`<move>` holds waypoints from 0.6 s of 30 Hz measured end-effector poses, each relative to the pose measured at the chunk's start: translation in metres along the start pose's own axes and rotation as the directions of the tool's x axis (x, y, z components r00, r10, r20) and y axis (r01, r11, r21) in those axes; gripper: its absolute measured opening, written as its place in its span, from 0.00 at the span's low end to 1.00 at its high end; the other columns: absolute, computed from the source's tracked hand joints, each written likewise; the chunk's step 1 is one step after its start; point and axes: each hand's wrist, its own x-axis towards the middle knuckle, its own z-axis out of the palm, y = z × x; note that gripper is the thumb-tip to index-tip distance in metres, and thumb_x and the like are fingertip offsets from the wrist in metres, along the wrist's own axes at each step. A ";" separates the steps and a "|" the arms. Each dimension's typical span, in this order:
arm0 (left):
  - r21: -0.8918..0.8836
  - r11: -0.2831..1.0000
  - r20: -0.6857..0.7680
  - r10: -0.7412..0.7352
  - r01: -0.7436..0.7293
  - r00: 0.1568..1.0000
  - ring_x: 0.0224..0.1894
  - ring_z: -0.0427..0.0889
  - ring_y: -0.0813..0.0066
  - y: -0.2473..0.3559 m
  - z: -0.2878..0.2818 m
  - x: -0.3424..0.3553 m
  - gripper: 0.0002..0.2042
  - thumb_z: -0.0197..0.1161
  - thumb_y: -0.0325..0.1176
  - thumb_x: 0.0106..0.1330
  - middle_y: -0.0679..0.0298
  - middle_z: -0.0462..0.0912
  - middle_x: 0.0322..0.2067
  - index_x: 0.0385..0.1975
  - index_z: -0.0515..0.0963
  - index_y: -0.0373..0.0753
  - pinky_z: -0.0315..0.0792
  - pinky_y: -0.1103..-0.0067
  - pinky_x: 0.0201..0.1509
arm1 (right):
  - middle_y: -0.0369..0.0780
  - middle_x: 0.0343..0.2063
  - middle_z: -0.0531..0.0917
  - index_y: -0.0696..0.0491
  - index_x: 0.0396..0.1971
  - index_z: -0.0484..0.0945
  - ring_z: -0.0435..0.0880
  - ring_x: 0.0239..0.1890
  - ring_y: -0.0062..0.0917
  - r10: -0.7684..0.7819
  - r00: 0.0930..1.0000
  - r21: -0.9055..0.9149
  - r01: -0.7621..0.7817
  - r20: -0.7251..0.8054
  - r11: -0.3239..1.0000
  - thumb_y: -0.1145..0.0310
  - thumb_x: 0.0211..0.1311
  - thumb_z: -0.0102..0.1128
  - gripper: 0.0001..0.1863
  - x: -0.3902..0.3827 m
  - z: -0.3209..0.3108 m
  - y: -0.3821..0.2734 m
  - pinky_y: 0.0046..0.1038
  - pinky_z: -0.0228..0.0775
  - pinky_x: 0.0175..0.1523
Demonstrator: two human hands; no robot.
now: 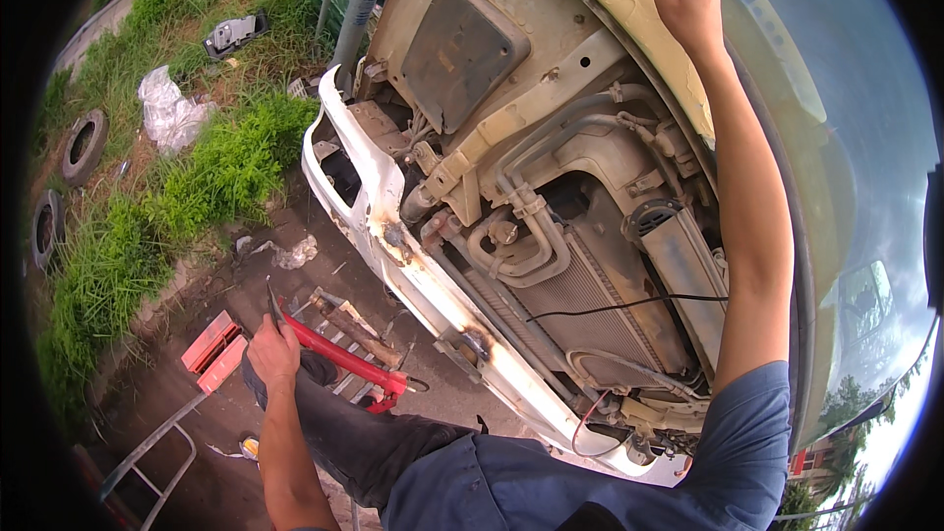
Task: The person uses spatulas to apply filler to the front bumper of a truck, then mixes more filler in a container and prepares it on a spatula.
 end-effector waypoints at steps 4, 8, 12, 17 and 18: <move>0.007 1.000 -0.002 -0.011 0.011 1.000 0.33 0.81 0.43 -0.002 -0.001 0.000 0.09 0.53 0.35 0.62 0.46 0.81 0.29 0.30 0.74 0.34 0.73 0.55 0.38 | 0.56 0.34 0.81 0.58 0.45 0.78 0.82 0.42 0.50 -0.013 0.999 -0.036 0.012 -0.053 0.999 0.72 0.61 0.56 0.13 -0.002 0.000 -0.009 0.36 0.74 0.42; -0.001 1.000 -0.001 -0.014 0.014 1.000 0.33 0.81 0.43 0.000 0.000 -0.001 0.09 0.53 0.35 0.62 0.46 0.81 0.29 0.30 0.73 0.34 0.73 0.55 0.38 | 0.56 0.35 0.81 0.58 0.45 0.77 0.82 0.43 0.49 0.031 0.999 -0.117 -0.030 0.011 0.993 0.72 0.60 0.56 0.14 -0.001 -0.002 0.001 0.37 0.74 0.43; 0.004 1.000 -0.008 -0.005 0.005 1.000 0.33 0.81 0.43 -0.002 0.001 -0.001 0.09 0.53 0.35 0.62 0.47 0.82 0.29 0.30 0.73 0.34 0.73 0.55 0.38 | 0.56 0.35 0.81 0.57 0.46 0.77 0.82 0.43 0.49 0.012 1.000 -0.110 -0.013 -0.005 0.994 0.72 0.60 0.56 0.14 -0.003 -0.001 0.001 0.38 0.74 0.43; 0.002 1.000 -0.020 0.005 -0.005 1.000 0.32 0.81 0.43 -0.003 0.001 -0.002 0.09 0.53 0.34 0.62 0.47 0.82 0.29 0.30 0.73 0.34 0.73 0.55 0.37 | 0.49 0.29 0.83 0.57 0.44 0.79 0.83 0.34 0.38 0.058 0.998 -0.201 -0.049 0.037 0.978 0.68 0.63 0.58 0.13 -0.004 0.002 0.014 0.32 0.74 0.39; -0.003 1.000 -0.022 0.006 -0.006 1.000 0.32 0.81 0.43 -0.003 0.001 -0.002 0.09 0.53 0.34 0.62 0.47 0.82 0.29 0.30 0.73 0.34 0.73 0.55 0.37 | 0.43 0.24 0.85 0.57 0.41 0.80 0.84 0.25 0.28 0.097 0.993 -0.287 -0.075 0.064 0.955 0.64 0.65 0.60 0.12 -0.004 0.003 0.022 0.27 0.73 0.35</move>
